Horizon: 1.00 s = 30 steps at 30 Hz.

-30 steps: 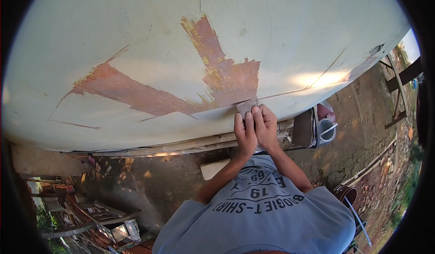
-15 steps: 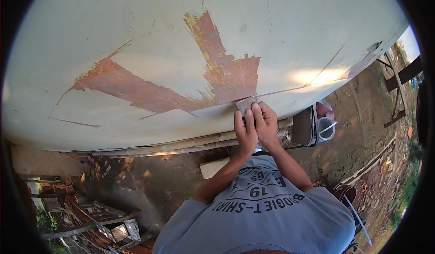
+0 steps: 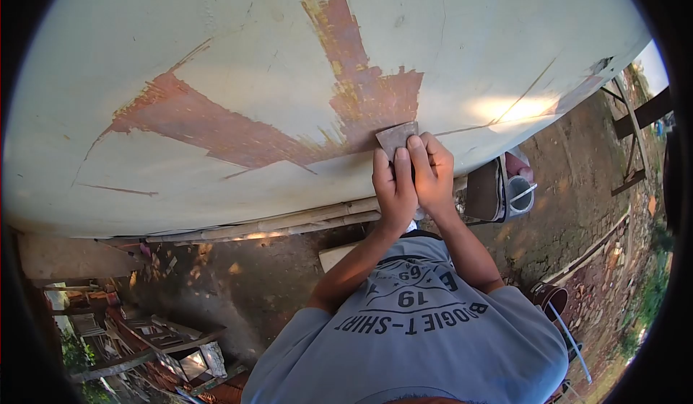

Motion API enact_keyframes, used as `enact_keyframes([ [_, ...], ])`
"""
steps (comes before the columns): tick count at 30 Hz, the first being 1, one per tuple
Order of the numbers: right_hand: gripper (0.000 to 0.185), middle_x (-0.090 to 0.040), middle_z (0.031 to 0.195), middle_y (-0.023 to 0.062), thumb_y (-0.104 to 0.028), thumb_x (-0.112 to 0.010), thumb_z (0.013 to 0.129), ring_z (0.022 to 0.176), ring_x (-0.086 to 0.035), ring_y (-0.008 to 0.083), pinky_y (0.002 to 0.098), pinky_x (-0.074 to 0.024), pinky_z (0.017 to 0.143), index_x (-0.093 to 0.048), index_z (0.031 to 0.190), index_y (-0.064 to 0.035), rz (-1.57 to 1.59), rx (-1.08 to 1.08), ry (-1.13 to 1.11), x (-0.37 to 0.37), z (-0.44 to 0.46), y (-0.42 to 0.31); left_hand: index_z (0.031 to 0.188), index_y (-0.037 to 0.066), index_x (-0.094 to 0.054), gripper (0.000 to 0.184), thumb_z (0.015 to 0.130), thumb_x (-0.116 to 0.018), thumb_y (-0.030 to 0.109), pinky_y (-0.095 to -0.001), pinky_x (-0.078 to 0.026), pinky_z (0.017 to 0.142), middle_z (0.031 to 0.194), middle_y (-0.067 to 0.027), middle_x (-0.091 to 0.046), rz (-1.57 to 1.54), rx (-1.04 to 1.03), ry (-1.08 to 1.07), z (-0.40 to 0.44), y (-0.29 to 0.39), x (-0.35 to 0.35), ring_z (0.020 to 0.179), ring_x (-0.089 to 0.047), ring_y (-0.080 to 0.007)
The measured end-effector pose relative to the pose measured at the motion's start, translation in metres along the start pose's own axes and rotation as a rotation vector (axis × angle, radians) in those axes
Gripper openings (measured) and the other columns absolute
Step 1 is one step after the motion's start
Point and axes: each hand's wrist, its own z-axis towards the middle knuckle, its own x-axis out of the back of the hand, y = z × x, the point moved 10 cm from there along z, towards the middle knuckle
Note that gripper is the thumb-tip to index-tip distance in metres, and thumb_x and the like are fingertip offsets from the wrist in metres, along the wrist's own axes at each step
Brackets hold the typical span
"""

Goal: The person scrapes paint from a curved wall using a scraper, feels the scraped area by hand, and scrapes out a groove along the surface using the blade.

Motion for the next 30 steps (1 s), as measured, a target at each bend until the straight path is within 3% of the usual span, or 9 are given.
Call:
enact_keyframes([
  [5,0.032,-0.048,0.065,-0.0051,-0.017,-0.050,0.103,0.061,-0.040,0.0011,0.0212,-0.0342,0.052,-0.050,0.074,-0.0049,0.043,0.005,0.019,0.001,-0.006,0.032,0.091,0.002,-0.042,0.020,0.105,-0.045,0.016,-0.0252,-0.043,0.061,0.080,-0.0024,-0.053,-0.007,-0.071,0.025,-0.006,-0.019,0.004,0.075,-0.049,-0.0055],
  [9,0.029,-0.048,0.066,-0.0048,-0.015,-0.053,0.102,0.063,-0.040,0.0017,0.0218,-0.0349,0.053,-0.052,0.075,-0.0035,0.104,0.004,0.021,0.001,0.002,-0.007,0.092,0.002,-0.042,0.019,0.105,-0.044,0.015,-0.0243,-0.044,0.061,0.083,-0.0036,-0.056,-0.044,-0.033,-0.056,0.008,0.018,-0.009,0.075,-0.050,-0.0056],
  [14,0.035,-0.048,0.065,-0.0051,-0.018,-0.051,0.103,0.060,-0.039,0.0009,0.0211,-0.0337,0.051,-0.048,0.071,-0.0064,-0.025,-0.011,0.041,0.008,-0.011,0.030,0.090,0.003,-0.041,0.022,0.105,-0.045,0.017,-0.0240,-0.042,0.065,0.082,-0.0019,-0.053,-0.037,0.016,0.024,-0.010,-0.018,-0.003,0.077,-0.048,-0.0047],
  [17,0.035,-0.048,0.065,-0.0052,-0.018,-0.051,0.103,0.062,-0.040,0.0015,0.0217,-0.0348,0.053,-0.049,0.070,-0.0062,0.076,-0.158,0.018,0.006,-0.014,0.026,0.091,0.003,-0.042,0.021,0.105,-0.046,0.018,-0.0246,-0.043,0.065,0.083,-0.0026,-0.053,-0.029,0.113,0.003,-0.017,-0.025,0.000,0.076,-0.048,-0.0059],
  [21,0.035,-0.046,0.063,-0.0052,-0.019,-0.052,0.103,0.062,-0.037,0.0026,0.0241,-0.0342,0.052,-0.049,0.071,-0.0035,-0.009,-0.029,-0.009,0.007,-0.010,0.045,0.090,0.004,-0.041,0.023,0.105,-0.047,0.019,-0.0242,-0.042,0.063,0.081,-0.0017,-0.052,0.005,0.053,0.064,-0.017,-0.033,0.004,0.075,-0.046,-0.0054],
  [28,0.034,-0.045,0.064,-0.0058,-0.017,-0.050,0.103,0.063,-0.037,0.0023,0.0233,-0.0347,0.054,-0.046,0.072,-0.0051,0.024,-0.048,-0.018,0.001,-0.002,0.009,0.090,0.003,-0.042,0.022,0.105,-0.046,0.018,-0.0251,-0.042,0.063,0.081,-0.0015,-0.052,-0.046,0.003,0.039,-0.003,-0.002,-0.003,0.075,-0.046,-0.0051],
  [30,0.034,-0.044,0.064,-0.0060,-0.018,-0.051,0.103,0.063,-0.037,0.0019,0.0227,-0.0334,0.053,-0.046,0.072,-0.0050,-0.002,-0.040,0.002,0.004,-0.009,0.021,0.090,0.004,-0.042,0.022,0.106,-0.045,0.018,-0.0250,-0.041,0.063,0.080,-0.0011,-0.052,-0.015,0.033,0.051,-0.013,-0.022,0.003,0.075,-0.046,-0.0051],
])
